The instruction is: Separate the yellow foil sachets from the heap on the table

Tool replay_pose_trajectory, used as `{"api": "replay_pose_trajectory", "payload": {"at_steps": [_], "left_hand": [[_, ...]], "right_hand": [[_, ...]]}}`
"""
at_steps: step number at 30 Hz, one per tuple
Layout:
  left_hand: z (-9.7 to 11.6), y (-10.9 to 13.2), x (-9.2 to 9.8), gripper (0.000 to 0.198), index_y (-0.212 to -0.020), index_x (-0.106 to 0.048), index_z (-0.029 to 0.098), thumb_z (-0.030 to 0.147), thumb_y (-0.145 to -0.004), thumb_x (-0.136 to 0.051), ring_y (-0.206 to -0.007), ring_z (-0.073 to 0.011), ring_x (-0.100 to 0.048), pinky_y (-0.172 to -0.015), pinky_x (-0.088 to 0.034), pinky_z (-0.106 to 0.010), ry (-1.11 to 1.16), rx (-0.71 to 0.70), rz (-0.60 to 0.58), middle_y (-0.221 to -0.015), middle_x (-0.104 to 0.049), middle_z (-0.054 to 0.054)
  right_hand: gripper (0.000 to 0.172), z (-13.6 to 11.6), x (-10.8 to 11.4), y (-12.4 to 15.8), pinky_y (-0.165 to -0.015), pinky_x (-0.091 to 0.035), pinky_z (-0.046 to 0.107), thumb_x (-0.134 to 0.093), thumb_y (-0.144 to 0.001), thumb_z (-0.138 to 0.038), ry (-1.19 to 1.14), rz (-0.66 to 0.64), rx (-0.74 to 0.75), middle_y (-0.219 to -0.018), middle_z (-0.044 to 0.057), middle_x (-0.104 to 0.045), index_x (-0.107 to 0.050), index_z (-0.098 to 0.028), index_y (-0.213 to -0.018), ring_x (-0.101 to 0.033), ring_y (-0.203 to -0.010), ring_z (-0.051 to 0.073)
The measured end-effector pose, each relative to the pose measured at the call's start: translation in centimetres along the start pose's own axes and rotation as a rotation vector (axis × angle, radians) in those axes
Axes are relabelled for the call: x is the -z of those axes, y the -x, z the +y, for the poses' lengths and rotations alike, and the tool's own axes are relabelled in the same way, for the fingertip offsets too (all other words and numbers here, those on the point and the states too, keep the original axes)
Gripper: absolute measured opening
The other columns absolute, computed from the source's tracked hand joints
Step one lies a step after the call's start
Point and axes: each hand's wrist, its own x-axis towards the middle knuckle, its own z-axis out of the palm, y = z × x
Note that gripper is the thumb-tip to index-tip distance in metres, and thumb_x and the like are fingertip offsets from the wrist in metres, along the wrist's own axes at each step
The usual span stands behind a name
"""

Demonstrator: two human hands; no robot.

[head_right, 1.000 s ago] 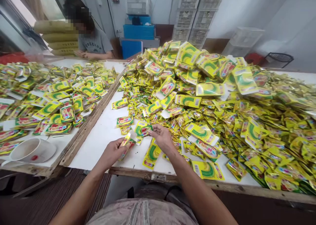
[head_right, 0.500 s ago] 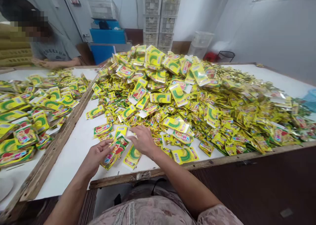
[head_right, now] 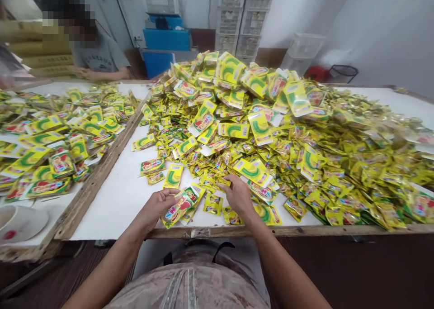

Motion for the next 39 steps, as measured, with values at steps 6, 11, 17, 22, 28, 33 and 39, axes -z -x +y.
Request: {"api": "replay_pose_trajectory", "payload": {"at_steps": [6,11,17,22,28,33,39], "left_hand": [[0.4,0.6,0.3,0.044,-0.085,-0.062,0.014,0.038,-0.054,-0.079,-0.066,-0.0174,-0.065,-0.067,-0.05,-0.028,-0.032,-0.011,-0.05,-0.065,-0.069,-0.001],[0.7,1.1,0.7,0.043,-0.086,-0.064,0.013,0.039,-0.055,-0.079,-0.063,-0.0163,-0.065,-0.064,-0.05,-0.026,-0.015,0.006,-0.103,-0.067,-0.07,-0.002],[-0.1,0.5,0.5,0.038,-0.088,-0.065,0.013,0.034,-0.059,-0.078,-0.067,-0.0164,-0.067,-0.066,-0.051,-0.025,0.003,-0.03,-0.126,-0.072,-0.072,-0.004],[-0.2,0.2,0.6,0.046,-0.089,-0.064,0.012,0.029,-0.051,-0.083,-0.062,-0.0161,-0.066,-0.062,-0.052,-0.025,0.089,-0.02,-0.005,-0.072,-0.072,-0.003],[-0.2,0.1,0.7,0.046,-0.088,-0.064,0.012,0.033,-0.052,-0.082,-0.064,-0.0174,-0.067,-0.065,-0.052,-0.027,0.115,-0.066,0.05,-0.069,-0.072,-0.003],[-0.2,0.4,0.8,0.047,-0.087,-0.065,0.012,0.035,-0.05,-0.082,-0.065,-0.0188,-0.067,-0.065,-0.052,-0.029,0.097,-0.066,0.013,-0.07,-0.072,-0.004],[-0.5,0.3,1.2,0.044,-0.088,-0.064,0.014,0.031,-0.052,-0.082,-0.061,-0.0165,-0.066,-0.062,-0.051,-0.026,0.169,-0.058,0.015,-0.066,-0.071,-0.002]], "right_hand": [[0.013,-4.1,-0.9,-0.3,-0.06,-0.038,0.024,-0.057,-0.078,-0.028,-0.25,-0.194,0.25,-0.075,0.002,-0.059,-0.063,-0.017,-0.082,-0.051,-0.064,0.013],[0.005,-5.4,-1.0,-1.0,-0.064,-0.037,0.023,-0.06,-0.076,-0.018,-0.141,-0.35,0.36,-0.074,0.002,-0.06,-0.065,-0.017,-0.074,-0.053,-0.07,0.013],[0.006,-6.7,-1.4,-1.2,-0.058,-0.035,0.021,-0.064,-0.068,-0.013,-0.126,-0.462,0.276,-0.064,-0.003,-0.057,-0.065,-0.018,-0.071,-0.051,-0.062,0.011],[0.034,-6.6,-2.4,-0.4,-0.064,-0.044,0.023,-0.062,-0.07,-0.02,-0.447,-0.263,0.148,-0.076,-0.002,-0.061,-0.056,-0.019,-0.103,-0.057,-0.067,0.012],[0.032,-7.5,-2.3,1.1,-0.061,-0.044,0.025,-0.053,-0.077,-0.022,-0.443,-0.271,0.171,-0.068,-0.001,-0.064,-0.049,-0.02,-0.109,-0.057,-0.061,0.013],[0.039,-8.7,-1.9,1.5,-0.061,-0.046,0.024,-0.058,-0.076,-0.027,-0.469,-0.4,0.131,-0.077,0.001,-0.068,-0.043,-0.021,-0.112,-0.061,-0.064,0.014],[0.046,-9.6,-2.6,1.9,-0.064,-0.046,0.025,-0.063,-0.072,-0.026,-0.519,-0.344,0.056,-0.08,0.001,-0.069,-0.041,-0.023,-0.112,-0.063,-0.067,0.014]]}}
